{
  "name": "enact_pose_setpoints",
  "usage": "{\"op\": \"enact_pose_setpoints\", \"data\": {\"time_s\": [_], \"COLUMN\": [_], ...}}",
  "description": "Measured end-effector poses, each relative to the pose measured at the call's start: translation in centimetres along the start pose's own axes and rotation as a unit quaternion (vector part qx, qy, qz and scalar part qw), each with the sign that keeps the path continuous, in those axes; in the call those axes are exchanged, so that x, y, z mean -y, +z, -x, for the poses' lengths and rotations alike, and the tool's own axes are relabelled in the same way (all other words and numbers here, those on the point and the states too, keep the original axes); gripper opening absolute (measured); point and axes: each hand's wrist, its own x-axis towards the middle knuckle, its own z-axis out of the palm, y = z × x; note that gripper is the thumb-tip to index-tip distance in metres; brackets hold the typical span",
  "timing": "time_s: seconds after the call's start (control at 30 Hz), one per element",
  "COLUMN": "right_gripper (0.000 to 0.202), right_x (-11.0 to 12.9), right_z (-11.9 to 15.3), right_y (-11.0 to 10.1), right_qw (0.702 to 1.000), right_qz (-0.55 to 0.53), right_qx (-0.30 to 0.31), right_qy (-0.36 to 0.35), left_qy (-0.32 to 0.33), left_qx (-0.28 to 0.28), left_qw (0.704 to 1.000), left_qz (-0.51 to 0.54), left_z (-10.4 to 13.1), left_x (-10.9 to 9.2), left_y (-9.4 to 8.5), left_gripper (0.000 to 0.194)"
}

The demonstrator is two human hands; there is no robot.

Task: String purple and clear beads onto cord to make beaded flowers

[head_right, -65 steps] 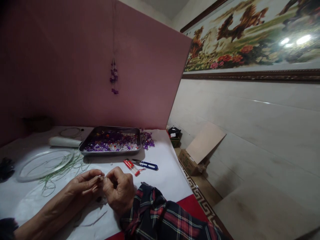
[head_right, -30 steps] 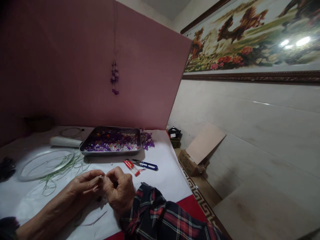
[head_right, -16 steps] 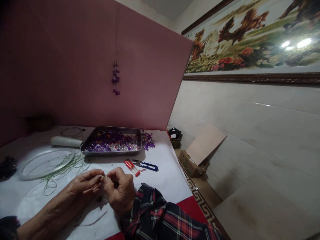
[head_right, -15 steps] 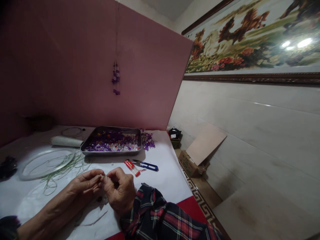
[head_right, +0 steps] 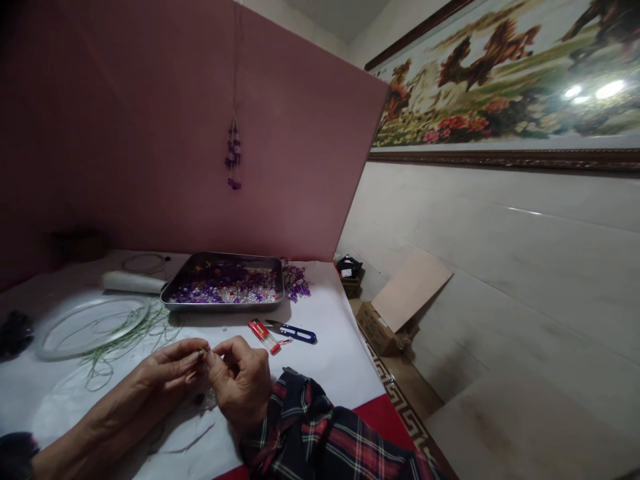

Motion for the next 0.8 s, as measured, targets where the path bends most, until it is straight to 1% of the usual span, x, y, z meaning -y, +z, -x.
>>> {"op": "enact_pose_setpoints", "data": {"time_s": [0.1, 0.2, 0.27, 0.43, 0.5, 0.57, 0.7, 0.8], "right_gripper": [0.022, 0.021, 0.02, 0.019, 0.02, 0.02, 0.019, 0.019], "right_x": [0.17, 0.49, 0.69, 0.81, 0.77, 0.72, 0.63, 0.67], "right_z": [0.07, 0.15, 0.2, 0.28, 0.26, 0.22, 0.18, 0.22], "right_y": [-0.05, -0.13, -0.17, -0.12, -0.1, -0.12, -0.2, -0.19], "right_qw": [1.0, 1.0, 1.0, 1.0, 1.0, 1.0, 1.0, 1.0], "right_qz": [0.003, 0.003, -0.005, -0.012, -0.011, -0.012, -0.015, -0.026], "right_qx": [-0.001, -0.007, -0.009, -0.015, -0.019, -0.016, -0.005, -0.002], "right_qy": [-0.004, -0.013, -0.009, -0.001, -0.002, -0.008, -0.011, -0.003], "left_qy": [0.008, 0.007, 0.006, 0.016, 0.016, 0.021, 0.039, 0.03], "left_qx": [-0.003, 0.018, 0.022, -0.022, -0.031, -0.025, 0.006, 0.005], "left_qw": [1.0, 1.0, 1.0, 1.0, 0.999, 0.999, 0.999, 0.999], "left_qz": [-0.01, -0.012, 0.0, 0.005, 0.006, 0.015, 0.024, 0.026], "left_z": [0.01, -0.21, -0.33, -0.31, -0.33, -0.45, -0.78, -0.86], "left_x": [-0.11, 0.0, 0.16, 0.41, 0.38, 0.36, 0.47, 0.59], "left_y": [0.09, 0.08, 0.06, 0.13, 0.17, 0.17, 0.02, -0.12], "left_gripper": [0.019, 0.011, 0.011, 0.016, 0.017, 0.018, 0.015, 0.014]}}
